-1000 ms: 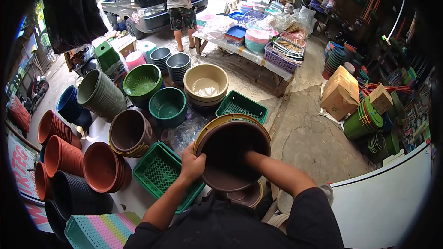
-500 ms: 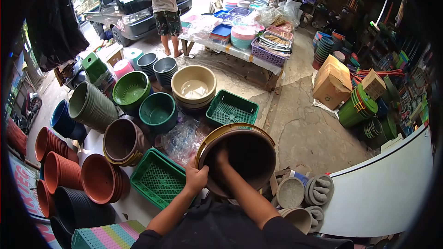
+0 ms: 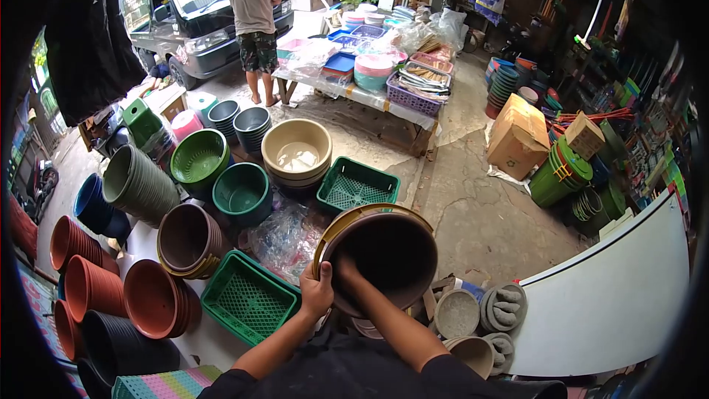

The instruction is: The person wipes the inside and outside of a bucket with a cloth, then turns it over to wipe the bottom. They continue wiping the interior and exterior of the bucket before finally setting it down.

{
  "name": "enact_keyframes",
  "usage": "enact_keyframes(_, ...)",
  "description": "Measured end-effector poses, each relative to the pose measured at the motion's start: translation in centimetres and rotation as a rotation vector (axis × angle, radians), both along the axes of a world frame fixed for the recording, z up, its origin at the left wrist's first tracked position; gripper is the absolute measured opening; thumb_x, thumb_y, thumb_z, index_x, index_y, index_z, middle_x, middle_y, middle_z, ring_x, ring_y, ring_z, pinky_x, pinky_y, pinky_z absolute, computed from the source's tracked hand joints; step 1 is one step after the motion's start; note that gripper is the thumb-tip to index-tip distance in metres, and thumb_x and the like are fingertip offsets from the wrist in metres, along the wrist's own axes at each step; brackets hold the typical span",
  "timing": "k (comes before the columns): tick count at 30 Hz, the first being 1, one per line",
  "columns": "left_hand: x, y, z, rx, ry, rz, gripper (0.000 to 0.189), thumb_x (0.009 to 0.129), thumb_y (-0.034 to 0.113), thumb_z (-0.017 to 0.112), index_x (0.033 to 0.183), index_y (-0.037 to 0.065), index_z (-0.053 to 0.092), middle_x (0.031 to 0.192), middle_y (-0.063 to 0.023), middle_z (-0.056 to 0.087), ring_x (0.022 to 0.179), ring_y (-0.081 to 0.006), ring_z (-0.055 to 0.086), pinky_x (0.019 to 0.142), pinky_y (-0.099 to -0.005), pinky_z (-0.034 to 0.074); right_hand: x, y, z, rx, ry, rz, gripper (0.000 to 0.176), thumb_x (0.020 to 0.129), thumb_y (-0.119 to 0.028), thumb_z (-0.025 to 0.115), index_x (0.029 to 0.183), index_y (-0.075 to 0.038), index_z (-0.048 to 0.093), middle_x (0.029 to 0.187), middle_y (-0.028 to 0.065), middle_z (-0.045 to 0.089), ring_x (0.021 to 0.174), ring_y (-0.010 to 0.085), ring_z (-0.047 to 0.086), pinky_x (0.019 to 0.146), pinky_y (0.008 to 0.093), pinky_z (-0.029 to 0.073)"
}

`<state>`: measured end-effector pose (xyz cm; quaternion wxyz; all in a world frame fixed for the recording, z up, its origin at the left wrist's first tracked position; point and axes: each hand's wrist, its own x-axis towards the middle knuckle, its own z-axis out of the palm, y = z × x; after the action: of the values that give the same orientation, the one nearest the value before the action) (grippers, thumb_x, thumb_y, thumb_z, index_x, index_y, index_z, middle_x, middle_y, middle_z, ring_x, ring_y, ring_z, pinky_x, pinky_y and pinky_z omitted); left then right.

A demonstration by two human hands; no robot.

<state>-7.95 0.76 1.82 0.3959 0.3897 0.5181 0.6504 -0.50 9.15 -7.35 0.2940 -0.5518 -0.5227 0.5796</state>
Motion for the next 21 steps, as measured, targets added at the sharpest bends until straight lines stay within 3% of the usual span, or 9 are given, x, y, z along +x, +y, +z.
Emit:
enact_keyframes(3, -0.7, 0.6, 0.3, 0.029, 0.059, 0.035, 0.037, 0.098, 0.039, 0.057, 0.083, 0.006, 0.054, 0.07, 0.0083, 0.042, 0.065, -0.0036, 0.036, 0.056, -0.0237, 0.032, 2.7, 1.0, -7.3, 0.057, -0.124, 0.594, 0.056, 0.102, -0.038, 0.028, 0.128, 0.003, 0.055, 0.126, 0.0307, 0.056, 0.122, 0.0398, 0.053, 0.103, 0.0448, 0.04)
enact_keyframes(5, -2.1, 0.7, 0.2, -0.028, 0.08, 0.029, 0.033, 0.098, 0.036, 0.058, 0.091, 0.004, 0.061, 0.074, 0.008, 0.047, 0.068, -0.0031, 0.039, 0.059, -0.0223, 0.034, 4.8, -0.8, 3.0, 0.011, -0.785, 0.804, 0.061, 0.099, -0.047, 0.031, 0.121, 0.001, 0.061, 0.129, 0.0274, 0.056, 0.123, 0.035, 0.055, 0.101, 0.0429, 0.043)
enact_keyframes(8, -2.7, 0.9, 1.5, 0.014, 0.138, 0.085, 0.037, 0.096, 0.037, 0.061, 0.078, 0.005, 0.055, 0.066, 0.0081, 0.042, 0.062, -0.0041, 0.036, 0.055, -0.0238, 0.031, 7.9, -0.6, 8.8, 0.053, -1.161, 1.003, 0.043, 0.094, -0.035, 0.044, 0.116, -0.007, 0.068, 0.126, 0.0231, 0.06, 0.12, 0.0354, 0.057, 0.1, 0.0431, 0.046)
enact_keyframes(12, -3.3, 1.3, 1.5, 0.01, 0.094, 0.042, 0.036, 0.095, 0.037, 0.062, 0.085, 0.002, 0.061, 0.067, 0.0077, 0.044, 0.062, -0.0042, 0.038, 0.055, -0.0235, 0.032, 11.5, 2.0, 7.2, 0.29, -1.454, 1.086, 0.041, 0.082, -0.026, 0.056, 0.119, -0.01, 0.067, 0.114, 0.0154, 0.066, 0.115, 0.0306, 0.06, 0.094, 0.0405, 0.049)
enact_keyframes(14, -3.0, 1.9, 2.3, 0.055, 0.055, -0.018, 0.037, 0.095, 0.038, 0.062, 0.09, 0.001, 0.063, 0.067, 0.0067, 0.046, 0.062, -0.0046, 0.039, 0.054, -0.0242, 0.033, 13.9, 4.9, 1.3, 1.369, -1.064, 0.463, 0.043, 0.079, -0.023, 0.057, 0.119, -0.008, 0.065, 0.11, 0.0118, 0.067, 0.11, 0.0275, 0.061, 0.092, 0.0397, 0.049)
enact_keyframes(15, -3.2, 1.9, 2.6, 0.055, 0.055, -0.02, 0.037, 0.095, 0.038, 0.062, 0.09, 0.001, 0.063, 0.067, 0.0067, 0.046, 0.062, -0.0046, 0.039, 0.054, -0.0242, 0.033, 13.7, 5.3, 2.3, 1.368, -1.065, 0.462, 0.043, 0.079, -0.023, 0.057, 0.119, -0.008, 0.065, 0.11, 0.0118, 0.067, 0.11, 0.0275, 0.061, 0.092, 0.0397, 0.049)
enact_keyframes(17, -4.0, 1.7, 3.0, -0.134, 0.158, -0.12, 0.038, 0.095, 0.038, 0.062, 0.092, 0.0, 0.065, 0.066, 0.0068, 0.046, 0.061, -0.0049, 0.039, 0.053, -0.0253, 0.033, 12.8, 7.0, 5.1, 1.462, -1.135, 0.941, 0.042, 0.079, -0.021, 0.056, 0.117, -0.005, 0.064, 0.107, 0.0098, 0.067, 0.107, 0.0255, 0.06, 0.093, 0.0404, 0.048)
enact_keyframes(20, -4.4, 1.3, 2.2, -0.134, 0.189, -0.089, 0.038, 0.095, 0.038, 0.062, 0.092, 0.0, 0.065, 0.064, 0.0072, 0.044, 0.06, -0.0051, 0.038, 0.053, -0.0259, 0.033, 11.7, 7.5, 6.4, 1.937, -1.255, 1.007, 0.039, 0.08, -0.021, 0.054, 0.114, -0.005, 0.065, 0.106, 0.0077, 0.068, 0.103, 0.0239, 0.061, 0.096, 0.0424, 0.045)
enact_keyframes(21, -4.6, 1.0, 1.9, -0.137, 0.186, -0.084, 0.038, 0.095, 0.038, 0.062, 0.092, 0.0, 0.065, 0.064, 0.0072, 0.044, 0.06, -0.0051, 0.038, 0.053, -0.0259, 0.033, 11.6, 6.7, 6.5, 1.938, -1.25, 1.014, 0.039, 0.08, -0.021, 0.054, 0.114, -0.005, 0.065, 0.106, 0.0077, 0.068, 0.103, 0.0239, 0.061, 0.096, 0.0424, 0.045)
